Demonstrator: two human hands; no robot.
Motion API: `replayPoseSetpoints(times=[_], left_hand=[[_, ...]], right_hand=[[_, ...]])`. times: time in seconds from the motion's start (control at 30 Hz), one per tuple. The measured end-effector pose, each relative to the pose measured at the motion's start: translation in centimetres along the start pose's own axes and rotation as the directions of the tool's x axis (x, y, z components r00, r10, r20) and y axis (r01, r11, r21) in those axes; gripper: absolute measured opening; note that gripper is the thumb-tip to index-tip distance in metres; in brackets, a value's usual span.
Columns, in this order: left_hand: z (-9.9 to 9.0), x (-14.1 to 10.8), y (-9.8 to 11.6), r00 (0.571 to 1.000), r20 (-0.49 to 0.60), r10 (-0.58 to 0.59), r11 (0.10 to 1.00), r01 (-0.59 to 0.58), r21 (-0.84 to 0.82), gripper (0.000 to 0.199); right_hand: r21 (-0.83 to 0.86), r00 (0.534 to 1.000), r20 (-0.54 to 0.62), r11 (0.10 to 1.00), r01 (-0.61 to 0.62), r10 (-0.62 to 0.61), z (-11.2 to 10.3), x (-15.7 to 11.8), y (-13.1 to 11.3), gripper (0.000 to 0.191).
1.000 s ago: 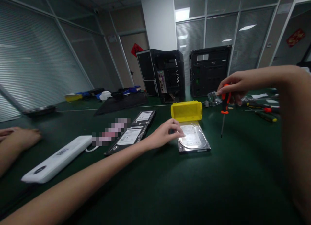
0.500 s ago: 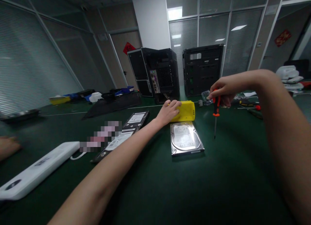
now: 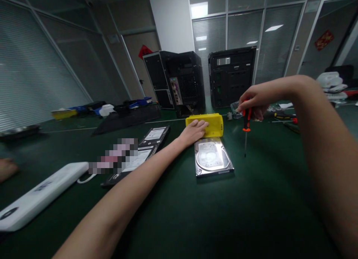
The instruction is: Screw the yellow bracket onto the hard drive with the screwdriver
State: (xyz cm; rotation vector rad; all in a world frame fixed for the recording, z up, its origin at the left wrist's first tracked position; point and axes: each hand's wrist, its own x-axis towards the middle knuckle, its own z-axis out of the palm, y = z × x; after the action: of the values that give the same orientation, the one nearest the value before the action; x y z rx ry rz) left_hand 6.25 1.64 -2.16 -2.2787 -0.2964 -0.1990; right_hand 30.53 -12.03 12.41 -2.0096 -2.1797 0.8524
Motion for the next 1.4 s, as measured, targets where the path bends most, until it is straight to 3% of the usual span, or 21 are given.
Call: replayPoseSetpoints(times=[0.63,0.8,0.97,1.13,1.23,1.4], left_hand=[[-0.7,0.2,-0.3,0.998,0.002,-0.056,0.989,0.056,-0.140,0.018],[-1.9,-0.4,-1.2,0.993,0.003,-0.118,0.970,0.116,-0.216,0.020],[-6.2,-2.2,0.5,0.963,-0.044,-0.266,0.804,0.196,-0.561,0.018],[-11.0,-5.6,4.9,0.924,0.083,-0.373,0.467,0.264,-0.844,0.019],[-12.3,-8.0,6.6,0.875,0.169,-0.453,0.330,0.341,-0.881,0.017],[-12.7,-10.0,7.1,0.784,0.267,-0.560,0.217,0.450,-0.866,0.016]], right_hand=[[-0.024,0.999,0.017,0.999,0.033,-0.033,0.0,-0.3,-0.6,0.035],[-0.026,1.000,0.001,0.999,0.026,-0.026,0.0,-0.5,-0.9,0.036],[-0.059,0.999,-0.018,0.997,0.042,-0.043,0.2,-1.0,-1.6,0.036],[-0.070,0.972,-0.011,0.970,0.234,-0.235,0.8,-3.0,-3.2,0.036],[-0.043,0.926,-0.038,0.926,0.375,-0.376,1.2,-4.4,-4.5,0.036],[-0.066,0.837,-0.113,0.845,0.531,-0.535,1.6,-4.6,-6.4,0.041]])
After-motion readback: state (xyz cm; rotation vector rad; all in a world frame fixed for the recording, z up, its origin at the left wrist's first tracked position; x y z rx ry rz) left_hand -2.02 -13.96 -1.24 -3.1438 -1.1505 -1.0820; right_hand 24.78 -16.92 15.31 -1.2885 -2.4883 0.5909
